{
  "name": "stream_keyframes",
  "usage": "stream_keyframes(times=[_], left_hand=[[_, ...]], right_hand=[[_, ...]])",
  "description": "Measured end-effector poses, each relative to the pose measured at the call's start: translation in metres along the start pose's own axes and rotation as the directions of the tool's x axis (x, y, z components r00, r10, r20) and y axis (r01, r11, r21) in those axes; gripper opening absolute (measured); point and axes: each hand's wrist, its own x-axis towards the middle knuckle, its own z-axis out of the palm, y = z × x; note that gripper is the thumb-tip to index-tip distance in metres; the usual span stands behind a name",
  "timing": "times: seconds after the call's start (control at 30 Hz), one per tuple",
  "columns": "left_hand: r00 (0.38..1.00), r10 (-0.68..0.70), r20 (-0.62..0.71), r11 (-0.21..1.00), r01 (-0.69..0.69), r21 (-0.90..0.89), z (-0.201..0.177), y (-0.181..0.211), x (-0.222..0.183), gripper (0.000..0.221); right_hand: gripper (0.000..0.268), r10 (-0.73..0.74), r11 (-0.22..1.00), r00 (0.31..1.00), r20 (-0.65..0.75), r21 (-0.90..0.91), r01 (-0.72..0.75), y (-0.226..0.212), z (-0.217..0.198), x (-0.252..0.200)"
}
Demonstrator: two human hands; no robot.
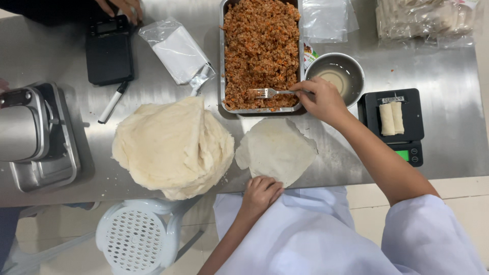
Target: The person places spring rolls into a plastic bag, seals the bag with a sticker, and then prepares a new spring roll by placing filling on a wrapper and rolling it by hand.
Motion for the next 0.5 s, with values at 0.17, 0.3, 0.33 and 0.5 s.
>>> stream_keyframes(times=[0.17, 0.3, 0.33, 0.5], left_hand=[[0.982, -0.187, -0.025, 0.982, 0.187, 0.004, -0.062, 0.006, 0.072, 0.009], [0.928, -0.26, -0.265, 0.932, 0.313, 0.182, -0.094, 0.001, 0.146, 0.01], [0.931, -0.257, -0.26, 0.934, 0.309, 0.182, -0.093, -0.005, 0.156, 0.01], [0.887, -0.354, -0.295, 0.912, 0.398, 0.103, -0.062, -0.049, 0.181, 0.026]], right_hand=[[0.015, -0.222, 0.963, 0.966, -0.13, -0.183, 0.196, 0.02, 0.013, -0.009], [0.014, -0.301, 0.939, 0.937, -0.177, -0.226, 0.259, 0.034, 0.028, -0.011], [0.014, -0.295, 0.941, 0.938, -0.18, -0.226, 0.253, 0.034, 0.028, -0.014], [0.013, -0.204, 0.974, 0.97, -0.131, -0.124, 0.188, 0.035, 0.025, -0.018]])
